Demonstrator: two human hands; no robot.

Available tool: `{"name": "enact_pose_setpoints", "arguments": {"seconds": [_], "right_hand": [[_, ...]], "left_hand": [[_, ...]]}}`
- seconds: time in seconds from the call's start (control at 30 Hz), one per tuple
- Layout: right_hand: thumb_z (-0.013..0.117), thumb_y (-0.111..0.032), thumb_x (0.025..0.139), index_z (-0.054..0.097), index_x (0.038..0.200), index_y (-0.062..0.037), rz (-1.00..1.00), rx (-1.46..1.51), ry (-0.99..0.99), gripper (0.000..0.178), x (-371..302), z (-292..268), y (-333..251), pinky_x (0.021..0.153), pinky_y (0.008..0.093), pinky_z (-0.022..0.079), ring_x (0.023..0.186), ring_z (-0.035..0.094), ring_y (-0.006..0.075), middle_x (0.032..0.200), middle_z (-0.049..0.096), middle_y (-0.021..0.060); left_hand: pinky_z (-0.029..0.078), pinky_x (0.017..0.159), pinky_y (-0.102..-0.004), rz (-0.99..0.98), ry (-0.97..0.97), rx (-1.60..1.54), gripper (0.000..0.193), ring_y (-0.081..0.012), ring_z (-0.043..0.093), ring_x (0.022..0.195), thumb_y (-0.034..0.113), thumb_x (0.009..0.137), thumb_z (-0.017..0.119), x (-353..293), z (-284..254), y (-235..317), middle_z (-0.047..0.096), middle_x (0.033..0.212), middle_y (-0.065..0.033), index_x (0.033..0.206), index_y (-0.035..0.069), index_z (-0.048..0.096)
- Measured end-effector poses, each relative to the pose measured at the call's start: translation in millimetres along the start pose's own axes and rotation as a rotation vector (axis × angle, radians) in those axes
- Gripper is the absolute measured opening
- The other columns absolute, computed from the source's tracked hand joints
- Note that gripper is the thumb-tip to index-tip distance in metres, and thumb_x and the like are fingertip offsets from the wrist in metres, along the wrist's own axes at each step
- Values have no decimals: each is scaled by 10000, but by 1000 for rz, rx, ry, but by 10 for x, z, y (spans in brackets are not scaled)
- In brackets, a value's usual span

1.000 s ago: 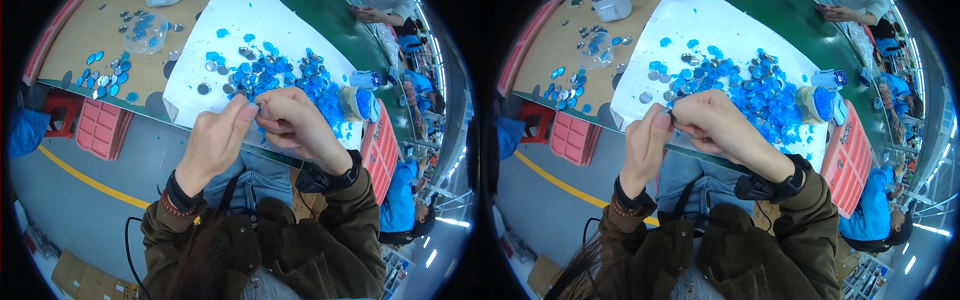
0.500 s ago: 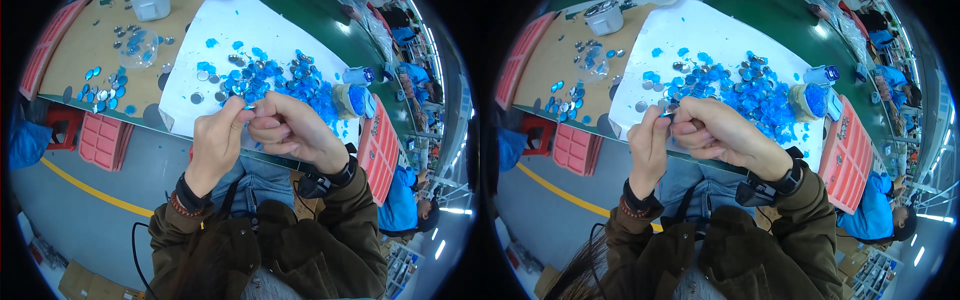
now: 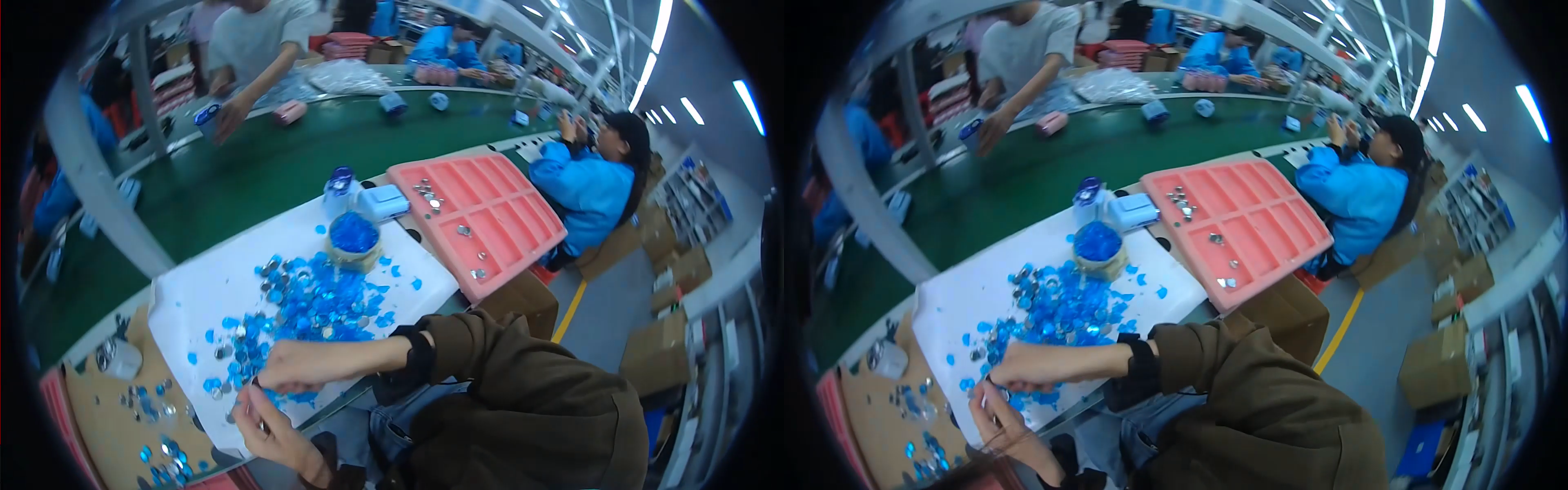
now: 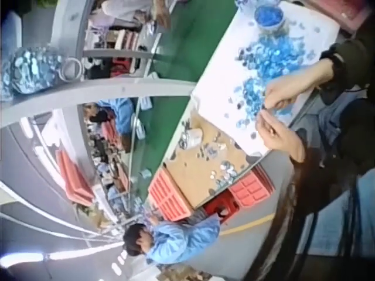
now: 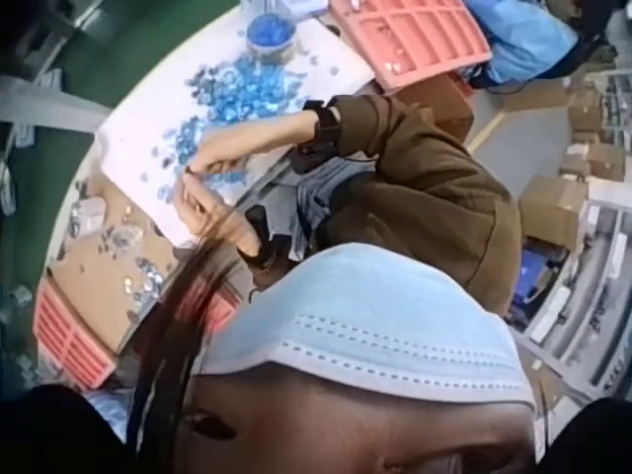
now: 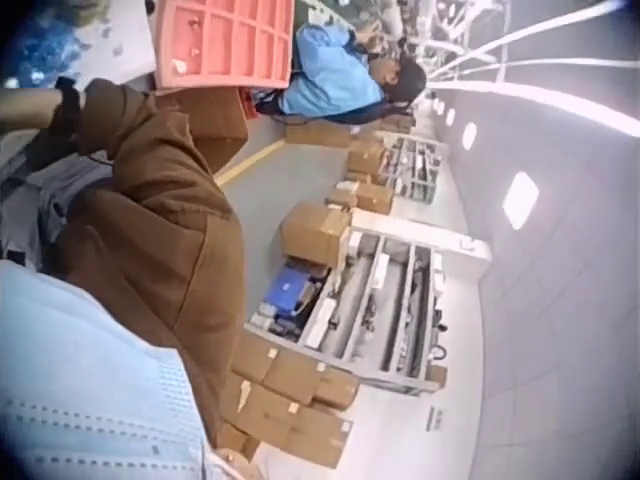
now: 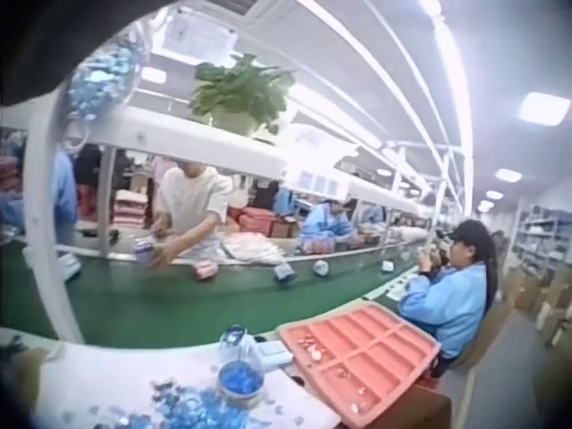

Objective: The person picks up metal pieces from a pile, peels off a blue plastic film by hand, and places the finished pieces into a pink tray.

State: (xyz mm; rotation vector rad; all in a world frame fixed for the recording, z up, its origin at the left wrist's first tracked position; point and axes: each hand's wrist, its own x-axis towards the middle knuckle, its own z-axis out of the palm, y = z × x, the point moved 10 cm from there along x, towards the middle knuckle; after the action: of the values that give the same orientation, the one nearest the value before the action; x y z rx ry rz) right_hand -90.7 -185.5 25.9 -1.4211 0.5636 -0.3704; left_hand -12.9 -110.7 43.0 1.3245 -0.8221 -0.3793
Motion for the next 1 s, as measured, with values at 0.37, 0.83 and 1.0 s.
{"name": "enact_pose_setpoints", "arguments": {"seconds": [0.37, 0.83, 1.0], "right_hand": [[550, -205, 692, 558, 678, -75, -423, -1084, 633, 132, -796, -734, 36, 586, 341, 424, 704, 542, 230, 693, 553, 67], [536, -168, 691, 431, 638, -64, -755, -1011, 768, 157, -886, -787, 253, 616, 319, 317, 713, 397, 201, 750, 395, 69], [453, -222, 788, 442, 1029, -55, -511, -790, 495, 293, -836, -811, 529, 837, 346, 327, 939, 443, 202, 974, 469, 73]], "left_hand": [[162, 318, -186, -1203, -900, -899, 184, -61, 217, 331, 220, 848, 363, -844, 1797, 199, 286, 487, 17, 734, 78, 392], [364, 438, -273, -993, -1148, -111, 196, -164, 431, 517, 146, 780, 326, -1933, 4016, -309, 451, 660, -98, 853, -4, 430], [438, 648, -312, -969, -1102, -32, 184, -188, 452, 661, 155, 826, 384, -1936, 4159, -353, 445, 731, -52, 936, 12, 421]]}}
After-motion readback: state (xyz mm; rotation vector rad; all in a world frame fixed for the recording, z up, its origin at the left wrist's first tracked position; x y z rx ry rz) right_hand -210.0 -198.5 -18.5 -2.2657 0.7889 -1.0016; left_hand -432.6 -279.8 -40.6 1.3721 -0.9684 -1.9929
